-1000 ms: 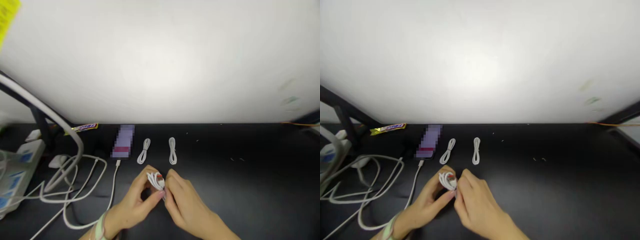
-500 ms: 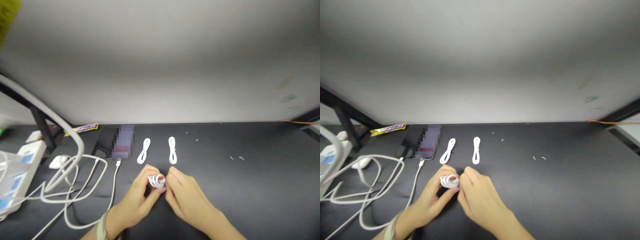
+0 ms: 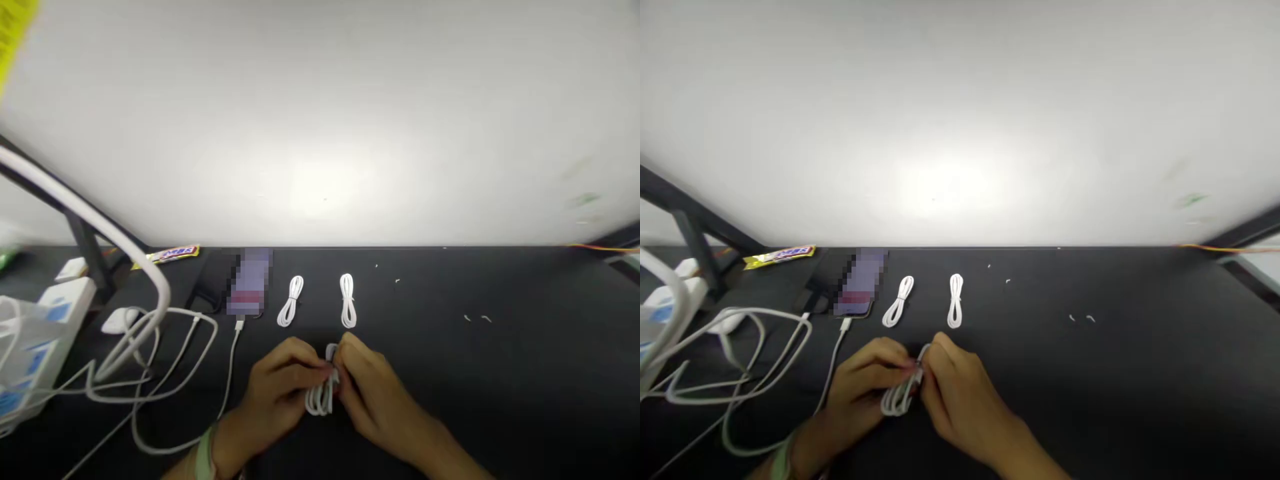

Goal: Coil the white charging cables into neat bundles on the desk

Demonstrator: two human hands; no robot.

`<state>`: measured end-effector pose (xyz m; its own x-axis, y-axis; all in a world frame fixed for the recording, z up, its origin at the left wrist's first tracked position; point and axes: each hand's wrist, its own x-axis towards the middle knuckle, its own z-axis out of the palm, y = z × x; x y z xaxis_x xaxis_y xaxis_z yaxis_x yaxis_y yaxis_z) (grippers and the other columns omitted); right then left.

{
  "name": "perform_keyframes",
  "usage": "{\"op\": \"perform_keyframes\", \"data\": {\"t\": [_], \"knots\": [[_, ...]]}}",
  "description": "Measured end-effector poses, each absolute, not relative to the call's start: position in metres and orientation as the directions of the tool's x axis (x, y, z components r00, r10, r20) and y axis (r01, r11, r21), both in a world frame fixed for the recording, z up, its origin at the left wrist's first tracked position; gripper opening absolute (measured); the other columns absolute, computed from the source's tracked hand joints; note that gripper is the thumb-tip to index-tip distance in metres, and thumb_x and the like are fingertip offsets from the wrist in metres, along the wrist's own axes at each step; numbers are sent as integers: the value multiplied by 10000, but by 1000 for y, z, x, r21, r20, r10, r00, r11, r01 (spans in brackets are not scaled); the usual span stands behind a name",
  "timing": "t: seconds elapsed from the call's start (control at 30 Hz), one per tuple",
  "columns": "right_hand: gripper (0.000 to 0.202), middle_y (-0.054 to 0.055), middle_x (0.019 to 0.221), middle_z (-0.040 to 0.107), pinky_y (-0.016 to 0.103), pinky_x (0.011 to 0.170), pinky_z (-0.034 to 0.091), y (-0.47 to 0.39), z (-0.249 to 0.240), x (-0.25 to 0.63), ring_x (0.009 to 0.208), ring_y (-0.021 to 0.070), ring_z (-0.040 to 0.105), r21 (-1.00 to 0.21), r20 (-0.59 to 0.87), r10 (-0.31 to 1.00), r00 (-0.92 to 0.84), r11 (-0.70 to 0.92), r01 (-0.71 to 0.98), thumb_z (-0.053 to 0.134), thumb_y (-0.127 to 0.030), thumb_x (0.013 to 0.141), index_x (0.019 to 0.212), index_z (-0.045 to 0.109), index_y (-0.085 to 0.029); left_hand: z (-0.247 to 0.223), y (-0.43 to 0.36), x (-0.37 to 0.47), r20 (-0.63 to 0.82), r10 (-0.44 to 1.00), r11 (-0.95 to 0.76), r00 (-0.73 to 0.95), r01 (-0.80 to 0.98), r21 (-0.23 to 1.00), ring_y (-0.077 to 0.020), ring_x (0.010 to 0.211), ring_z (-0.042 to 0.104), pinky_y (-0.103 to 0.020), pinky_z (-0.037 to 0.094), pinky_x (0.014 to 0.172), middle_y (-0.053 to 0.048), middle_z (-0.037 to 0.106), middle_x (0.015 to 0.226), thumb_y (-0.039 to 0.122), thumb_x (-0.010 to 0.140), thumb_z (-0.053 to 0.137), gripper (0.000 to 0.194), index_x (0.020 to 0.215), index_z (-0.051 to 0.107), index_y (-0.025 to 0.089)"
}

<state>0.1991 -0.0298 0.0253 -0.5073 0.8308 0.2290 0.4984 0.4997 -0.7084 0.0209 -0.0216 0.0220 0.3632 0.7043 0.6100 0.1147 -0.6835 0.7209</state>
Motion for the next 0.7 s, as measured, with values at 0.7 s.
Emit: {"op": "perform_keyframes", "data": {"t": [0.7], "knots": [[174,19,669,487,265,503,269,-28,24,201,580,150,409,-416,509,696,-507,714,563,365,-91,882,771,464,-181,23,-26,27,-231,702,575,674,-345,742,-115,706,575,-293,562,618,-23,536,878,232,751,690,270,956,528,165]]}}
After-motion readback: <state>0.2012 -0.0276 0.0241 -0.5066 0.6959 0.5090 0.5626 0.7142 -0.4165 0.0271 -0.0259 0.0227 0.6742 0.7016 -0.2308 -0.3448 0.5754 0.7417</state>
